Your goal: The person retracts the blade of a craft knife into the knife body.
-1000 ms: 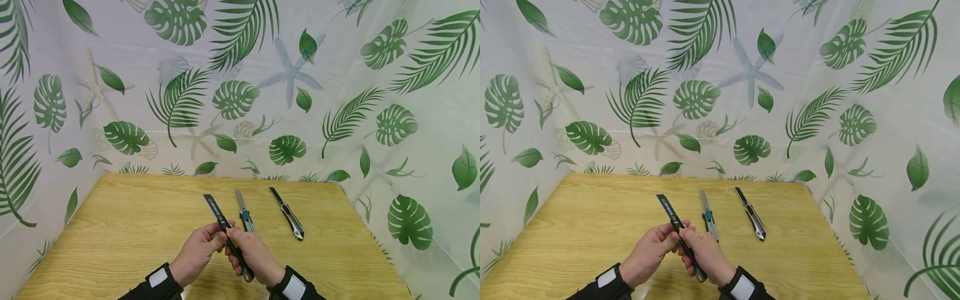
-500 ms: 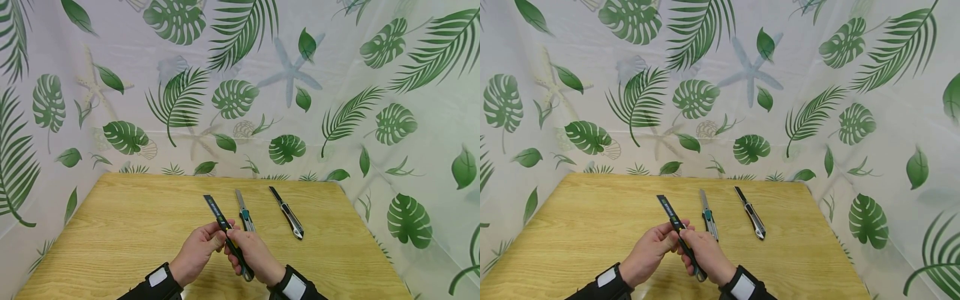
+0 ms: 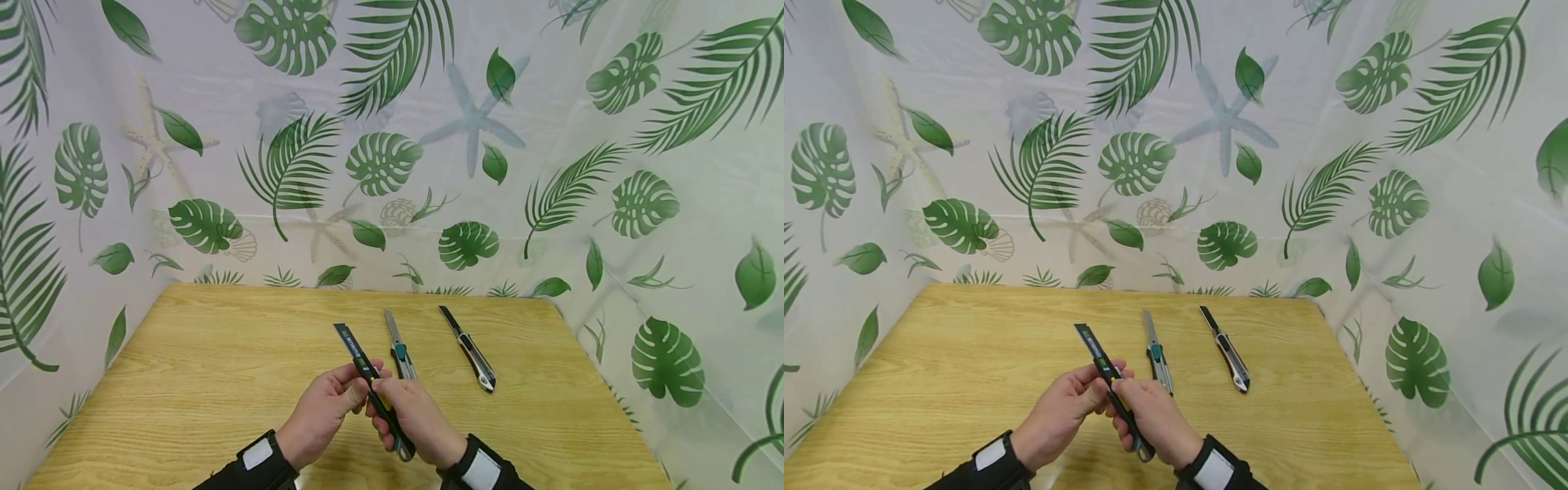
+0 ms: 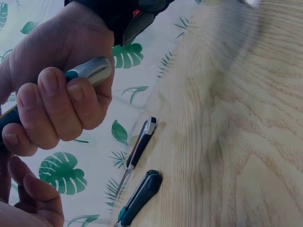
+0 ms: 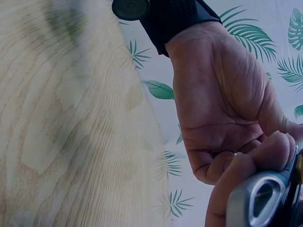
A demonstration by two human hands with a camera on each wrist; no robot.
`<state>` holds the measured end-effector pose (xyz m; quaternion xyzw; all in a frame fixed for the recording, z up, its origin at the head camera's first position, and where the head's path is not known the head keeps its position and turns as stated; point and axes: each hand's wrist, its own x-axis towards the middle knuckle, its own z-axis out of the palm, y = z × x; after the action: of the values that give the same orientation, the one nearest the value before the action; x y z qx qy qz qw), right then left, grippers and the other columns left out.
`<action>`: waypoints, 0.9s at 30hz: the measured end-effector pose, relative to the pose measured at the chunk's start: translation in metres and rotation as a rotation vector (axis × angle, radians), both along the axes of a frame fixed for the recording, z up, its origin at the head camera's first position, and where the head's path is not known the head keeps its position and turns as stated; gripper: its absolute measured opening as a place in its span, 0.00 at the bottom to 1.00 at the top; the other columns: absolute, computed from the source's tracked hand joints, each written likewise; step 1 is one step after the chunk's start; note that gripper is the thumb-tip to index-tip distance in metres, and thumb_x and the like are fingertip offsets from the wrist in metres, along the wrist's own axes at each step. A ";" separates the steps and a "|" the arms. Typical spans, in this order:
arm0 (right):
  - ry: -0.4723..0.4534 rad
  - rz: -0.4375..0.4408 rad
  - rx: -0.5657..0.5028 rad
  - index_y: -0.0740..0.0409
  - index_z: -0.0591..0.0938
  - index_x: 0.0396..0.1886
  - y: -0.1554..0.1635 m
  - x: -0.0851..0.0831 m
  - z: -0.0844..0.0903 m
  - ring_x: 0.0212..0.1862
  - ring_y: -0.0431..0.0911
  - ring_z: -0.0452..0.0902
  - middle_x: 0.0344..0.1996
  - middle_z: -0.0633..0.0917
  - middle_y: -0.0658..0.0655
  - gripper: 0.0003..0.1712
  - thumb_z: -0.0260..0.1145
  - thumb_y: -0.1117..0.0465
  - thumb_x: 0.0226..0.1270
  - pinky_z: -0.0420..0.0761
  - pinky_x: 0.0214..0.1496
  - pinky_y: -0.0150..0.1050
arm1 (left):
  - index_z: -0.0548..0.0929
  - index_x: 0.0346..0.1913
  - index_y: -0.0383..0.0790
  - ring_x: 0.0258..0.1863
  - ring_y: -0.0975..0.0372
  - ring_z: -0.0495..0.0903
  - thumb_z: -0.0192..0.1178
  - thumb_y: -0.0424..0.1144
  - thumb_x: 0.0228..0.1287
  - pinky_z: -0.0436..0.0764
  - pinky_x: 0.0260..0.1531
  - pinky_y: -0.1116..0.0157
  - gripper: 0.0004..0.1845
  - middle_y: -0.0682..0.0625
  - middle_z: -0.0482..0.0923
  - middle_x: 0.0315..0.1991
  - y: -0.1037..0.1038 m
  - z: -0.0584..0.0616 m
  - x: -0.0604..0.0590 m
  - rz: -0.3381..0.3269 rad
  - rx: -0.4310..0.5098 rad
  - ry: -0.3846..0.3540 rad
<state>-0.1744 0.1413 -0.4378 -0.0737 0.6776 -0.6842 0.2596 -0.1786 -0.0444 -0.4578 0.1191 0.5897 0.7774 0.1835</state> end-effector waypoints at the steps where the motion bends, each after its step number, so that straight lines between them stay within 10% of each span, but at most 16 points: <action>1: 0.001 0.000 -0.001 0.62 0.81 0.30 0.000 0.000 0.000 0.16 0.41 0.71 0.17 0.76 0.51 0.26 0.54 0.45 0.77 0.76 0.19 0.33 | 0.78 0.68 0.40 0.58 0.59 0.76 0.57 0.48 0.72 0.67 0.52 0.59 0.26 0.49 0.83 0.59 0.000 0.000 0.000 0.000 0.000 -0.001; 27: -0.009 0.034 -0.037 0.63 0.80 0.33 0.000 -0.002 -0.002 0.17 0.41 0.72 0.19 0.76 0.51 0.23 0.53 0.48 0.76 0.76 0.20 0.34 | 0.78 0.68 0.41 0.57 0.59 0.76 0.56 0.48 0.74 0.68 0.51 0.60 0.25 0.49 0.83 0.59 -0.001 0.000 0.000 -0.003 0.011 0.005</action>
<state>-0.1764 0.1415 -0.4394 -0.0868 0.6622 -0.6925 0.2729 -0.1785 -0.0454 -0.4582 0.1227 0.5859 0.7800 0.1825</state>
